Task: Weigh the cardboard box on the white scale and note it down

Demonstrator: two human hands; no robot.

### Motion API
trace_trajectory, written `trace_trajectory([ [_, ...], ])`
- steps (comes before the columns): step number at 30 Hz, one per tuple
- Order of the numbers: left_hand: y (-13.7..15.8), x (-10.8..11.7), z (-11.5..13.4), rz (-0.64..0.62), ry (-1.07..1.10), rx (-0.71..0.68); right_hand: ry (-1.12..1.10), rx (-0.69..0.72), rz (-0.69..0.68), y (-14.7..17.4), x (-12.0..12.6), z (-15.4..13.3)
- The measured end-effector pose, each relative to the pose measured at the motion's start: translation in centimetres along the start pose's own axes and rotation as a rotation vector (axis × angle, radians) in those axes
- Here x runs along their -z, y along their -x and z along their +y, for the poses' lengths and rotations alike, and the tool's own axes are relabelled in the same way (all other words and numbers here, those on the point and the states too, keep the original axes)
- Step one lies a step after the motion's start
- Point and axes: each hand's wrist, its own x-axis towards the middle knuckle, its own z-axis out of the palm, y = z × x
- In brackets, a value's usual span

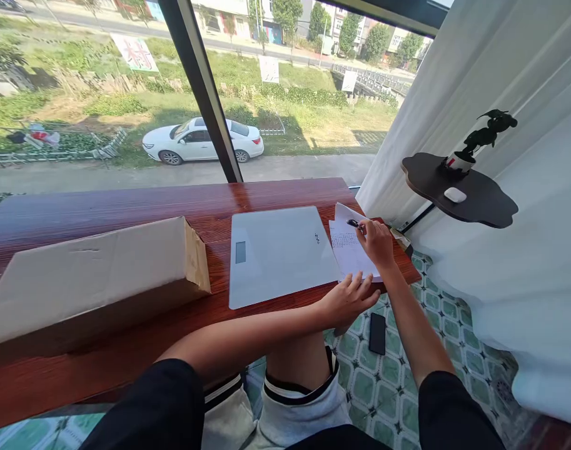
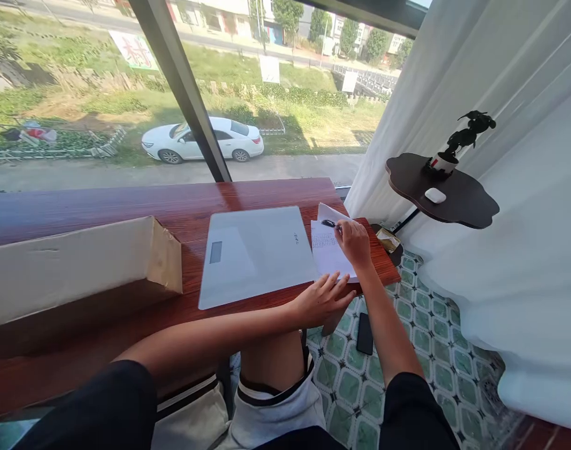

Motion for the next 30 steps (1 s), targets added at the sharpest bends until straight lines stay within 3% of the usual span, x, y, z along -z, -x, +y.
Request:
trace_trajectory([
  [4, 0.0, -0.1, 0.0, -0.063, 0.021, -0.014, -0.407, -0.393, 0.149, 0.2, -0.2, -0.4],
  [8, 0.1, -0.6, 0.2, -0.052, 0.004, -0.022, -0.956, -0.695, -0.01, -0.6, 0.2, -1.1],
  [10, 0.1, -1.0, 0.3, -0.019, -0.016, -0.016, -1.091, -0.708, -0.154, -1.0, 0.6, -1.4],
  [12, 0.2, -1.2, 0.4, 0.028, -0.046, -0.003, -1.05, -0.649, -0.245, -1.1, 0.8, -1.7],
  [17, 0.2, -1.4, 0.6, 0.083, -0.086, 0.017, -0.844, -0.536, -0.143, -0.1, 0.5, -1.6],
  [23, 0.2, -1.3, 0.7, 0.106, -0.086, 0.021, -0.931, -0.645, -0.282, 0.6, 0.3, -1.8],
  [30, 0.1, -1.4, 0.6, 0.12, -0.074, 0.023, -0.817, -0.591, -0.305, 0.7, -0.4, -2.0],
])
